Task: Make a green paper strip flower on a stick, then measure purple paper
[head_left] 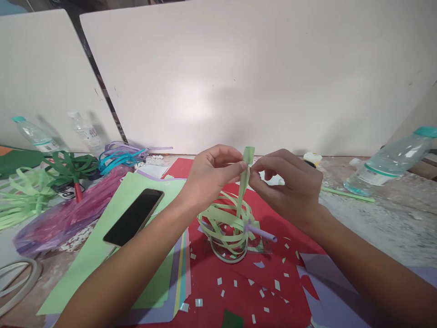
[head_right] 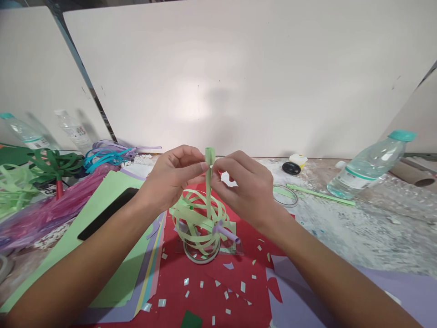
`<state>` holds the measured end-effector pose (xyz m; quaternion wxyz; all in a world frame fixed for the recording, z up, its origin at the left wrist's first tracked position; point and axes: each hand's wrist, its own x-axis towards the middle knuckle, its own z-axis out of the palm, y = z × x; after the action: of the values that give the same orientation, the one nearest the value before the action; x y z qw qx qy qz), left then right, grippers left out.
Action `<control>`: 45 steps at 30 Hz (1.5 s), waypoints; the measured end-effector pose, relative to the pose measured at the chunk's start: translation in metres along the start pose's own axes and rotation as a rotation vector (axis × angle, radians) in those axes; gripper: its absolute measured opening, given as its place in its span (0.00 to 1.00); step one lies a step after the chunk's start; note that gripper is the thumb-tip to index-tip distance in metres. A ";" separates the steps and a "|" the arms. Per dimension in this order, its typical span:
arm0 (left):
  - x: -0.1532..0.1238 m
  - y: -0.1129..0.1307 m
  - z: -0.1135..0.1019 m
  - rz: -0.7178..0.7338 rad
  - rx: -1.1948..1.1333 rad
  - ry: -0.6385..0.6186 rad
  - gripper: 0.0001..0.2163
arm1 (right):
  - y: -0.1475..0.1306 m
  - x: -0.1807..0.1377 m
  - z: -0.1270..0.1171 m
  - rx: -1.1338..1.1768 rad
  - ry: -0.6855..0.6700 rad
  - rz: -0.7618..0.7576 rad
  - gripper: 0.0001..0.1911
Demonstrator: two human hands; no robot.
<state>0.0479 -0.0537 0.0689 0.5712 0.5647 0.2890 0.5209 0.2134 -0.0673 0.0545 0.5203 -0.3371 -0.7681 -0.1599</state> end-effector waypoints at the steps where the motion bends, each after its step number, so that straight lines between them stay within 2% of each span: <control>1: 0.000 0.000 0.000 -0.012 -0.020 0.008 0.07 | 0.001 -0.001 0.000 0.012 0.001 -0.032 0.09; 6: 0.006 0.002 -0.006 -0.058 -0.099 0.078 0.09 | 0.004 -0.002 0.004 0.038 -0.066 -0.193 0.11; 8: 0.008 0.003 -0.009 -0.055 -0.117 0.121 0.10 | 0.004 -0.002 0.006 0.031 -0.046 -0.242 0.11; 12: 0.009 0.002 -0.013 -0.046 -0.137 0.131 0.12 | 0.006 0.000 0.007 0.021 0.026 -0.183 0.09; 15: 0.007 0.001 -0.012 -0.041 -0.112 0.077 0.11 | 0.008 0.001 0.005 0.004 0.016 -0.139 0.11; 19: 0.004 0.000 -0.008 -0.043 -0.070 0.014 0.10 | 0.010 0.001 0.005 0.029 0.015 -0.158 0.11; 26: 0.005 0.004 -0.008 -0.070 -0.192 0.085 0.10 | 0.008 0.000 0.007 0.021 -0.035 -0.259 0.10; 30: 0.011 0.005 -0.016 -0.030 -0.215 0.165 0.11 | 0.003 0.000 0.003 0.046 -0.054 -0.320 0.10; 32: 0.016 0.004 -0.021 -0.010 -0.227 0.211 0.12 | 0.007 0.002 -0.002 0.035 -0.038 -0.233 0.09; 34: 0.018 0.003 -0.025 0.008 -0.246 0.231 0.14 | 0.019 0.006 -0.008 -0.053 -0.045 -0.041 0.08; 35: 0.019 0.002 -0.026 0.014 -0.256 0.225 0.14 | 0.028 0.007 -0.011 -0.127 -0.078 0.065 0.08; 38: 0.018 0.002 -0.025 0.013 -0.284 0.175 0.14 | 0.057 0.011 -0.018 -0.355 -0.324 0.346 0.11; 40: 0.016 0.002 -0.021 -0.006 -0.300 0.138 0.14 | 0.067 0.011 -0.018 -0.339 -0.371 0.503 0.11; 42: 0.014 0.002 -0.017 -0.023 -0.316 0.106 0.14 | 0.065 0.011 -0.014 -0.030 -0.436 0.636 0.10; 45: 0.011 0.002 -0.012 -0.028 -0.335 0.071 0.14 | 0.045 0.008 -0.001 0.752 -0.676 0.769 0.14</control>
<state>0.0393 -0.0393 0.0715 0.6540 0.4388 0.2257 0.5735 0.2428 -0.0328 0.0578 0.3522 -0.4150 -0.7176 0.4345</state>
